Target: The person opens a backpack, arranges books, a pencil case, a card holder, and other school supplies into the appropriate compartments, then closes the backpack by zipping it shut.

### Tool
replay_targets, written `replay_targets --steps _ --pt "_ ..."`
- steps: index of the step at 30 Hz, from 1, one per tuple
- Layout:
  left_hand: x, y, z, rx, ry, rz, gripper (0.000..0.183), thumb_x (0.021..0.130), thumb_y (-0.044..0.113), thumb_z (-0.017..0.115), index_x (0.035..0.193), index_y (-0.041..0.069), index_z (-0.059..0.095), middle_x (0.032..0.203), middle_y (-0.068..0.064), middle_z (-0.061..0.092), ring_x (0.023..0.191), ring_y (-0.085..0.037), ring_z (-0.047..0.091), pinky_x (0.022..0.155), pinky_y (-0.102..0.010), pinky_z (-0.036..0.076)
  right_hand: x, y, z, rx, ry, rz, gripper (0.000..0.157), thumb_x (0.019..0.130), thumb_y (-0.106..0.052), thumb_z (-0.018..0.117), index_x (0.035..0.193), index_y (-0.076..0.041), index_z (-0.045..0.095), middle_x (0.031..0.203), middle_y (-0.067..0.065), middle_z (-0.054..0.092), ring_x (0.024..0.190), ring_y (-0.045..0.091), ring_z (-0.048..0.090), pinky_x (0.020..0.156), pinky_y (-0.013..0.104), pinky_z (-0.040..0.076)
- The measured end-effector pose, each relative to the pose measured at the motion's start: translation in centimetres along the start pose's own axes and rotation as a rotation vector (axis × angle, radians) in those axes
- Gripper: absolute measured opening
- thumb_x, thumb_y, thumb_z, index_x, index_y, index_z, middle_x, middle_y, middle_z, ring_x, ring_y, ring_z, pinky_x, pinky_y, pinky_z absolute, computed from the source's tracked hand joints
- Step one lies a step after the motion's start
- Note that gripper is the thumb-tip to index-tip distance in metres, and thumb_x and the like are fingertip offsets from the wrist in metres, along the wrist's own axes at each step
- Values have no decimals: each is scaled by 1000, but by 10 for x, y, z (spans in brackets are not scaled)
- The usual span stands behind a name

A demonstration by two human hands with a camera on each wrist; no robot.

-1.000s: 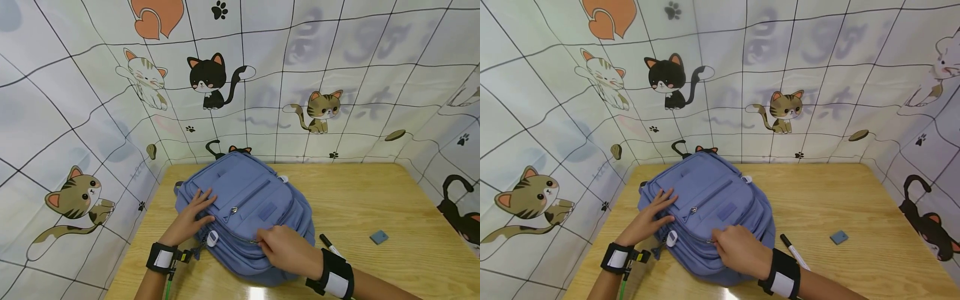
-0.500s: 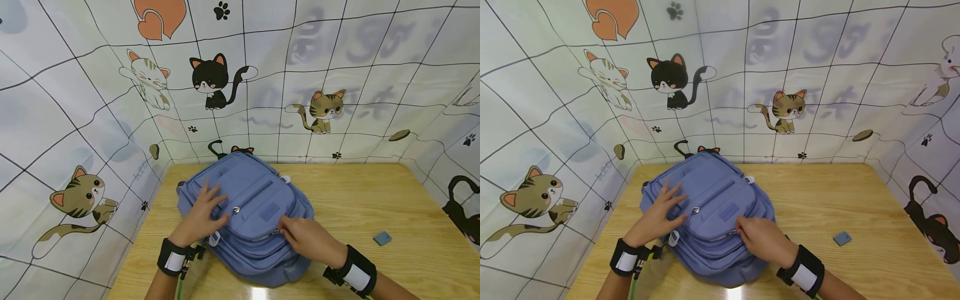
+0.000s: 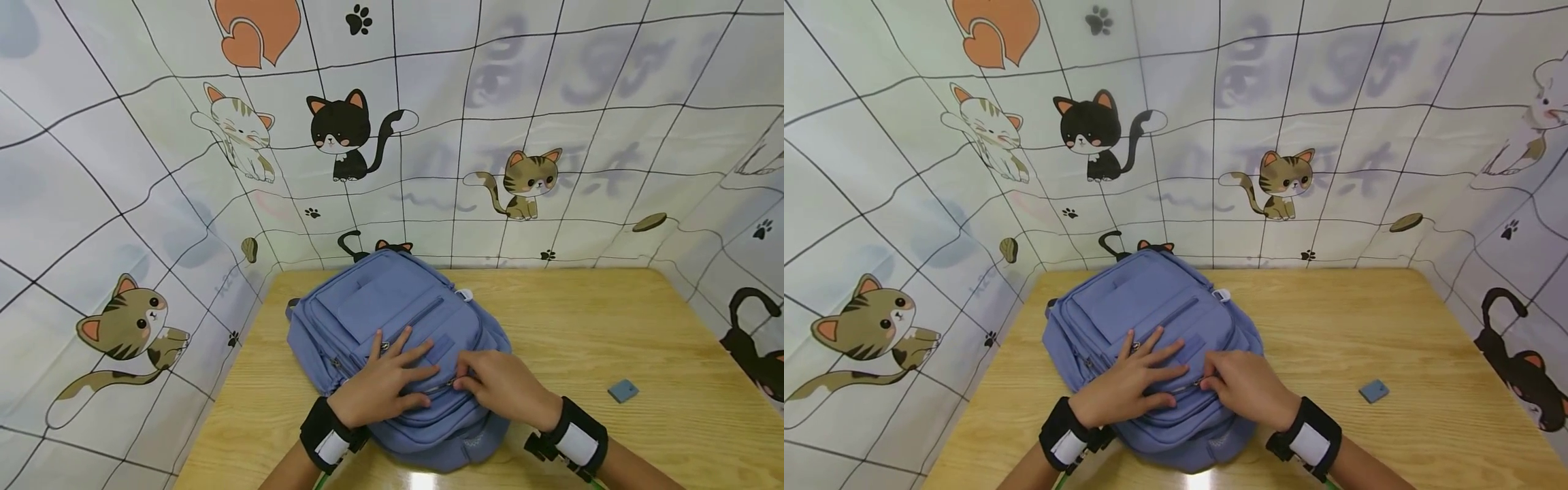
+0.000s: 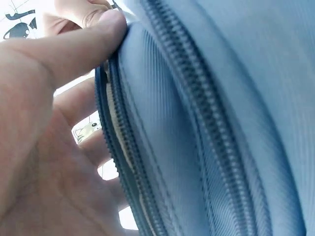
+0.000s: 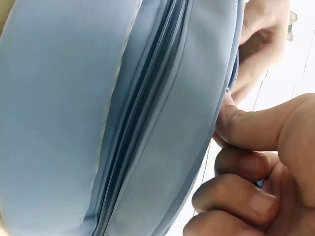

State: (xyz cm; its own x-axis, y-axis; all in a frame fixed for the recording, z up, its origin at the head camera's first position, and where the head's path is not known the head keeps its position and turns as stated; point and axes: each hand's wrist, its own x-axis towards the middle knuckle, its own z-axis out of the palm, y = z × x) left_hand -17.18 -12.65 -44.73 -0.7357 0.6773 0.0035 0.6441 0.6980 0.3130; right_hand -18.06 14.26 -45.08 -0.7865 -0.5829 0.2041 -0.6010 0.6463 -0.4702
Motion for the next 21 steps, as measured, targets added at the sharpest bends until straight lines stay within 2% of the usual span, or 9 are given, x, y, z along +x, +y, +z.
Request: replay_targets --steps 5,9,12,16,21 --pt "-2 -1 1 9 19 13 54 103 48 66 153 30 60 175 0 31 166 -40 11 122 -83 6 3 20 -11 -50 34 53 22 97 -24 79 84 -25 61 67 -14 50 57 -3 41 51 22 36" --pt "-6 -2 3 14 26 10 53 103 48 65 153 31 59 176 2 30 167 -38 10 122 -82 6 9 48 -22 -90 91 133 23 96 -23 81 83 -23 62 64 -11 47 54 2 39 49 24 30" --pt "-8 -4 4 8 33 6 52 103 47 64 153 32 59 176 2 30 167 -37 11 123 -82 6 20 68 -28 -89 98 170 21 96 -20 81 83 -20 64 63 -7 46 52 6 39 48 24 28" --pt "-9 -5 6 -8 44 8 50 106 46 61 153 31 59 176 2 31 167 -35 11 124 -80 5 40 88 -34 -135 83 160 16 96 -18 80 86 -17 67 67 -5 57 53 8 43 48 26 31" --pt "-9 -6 13 -5 87 24 43 111 42 53 152 31 60 175 2 33 167 -34 14 126 -77 6 69 102 -36 -169 63 127 15 97 -14 77 87 -16 67 78 -2 68 58 8 50 51 29 36"
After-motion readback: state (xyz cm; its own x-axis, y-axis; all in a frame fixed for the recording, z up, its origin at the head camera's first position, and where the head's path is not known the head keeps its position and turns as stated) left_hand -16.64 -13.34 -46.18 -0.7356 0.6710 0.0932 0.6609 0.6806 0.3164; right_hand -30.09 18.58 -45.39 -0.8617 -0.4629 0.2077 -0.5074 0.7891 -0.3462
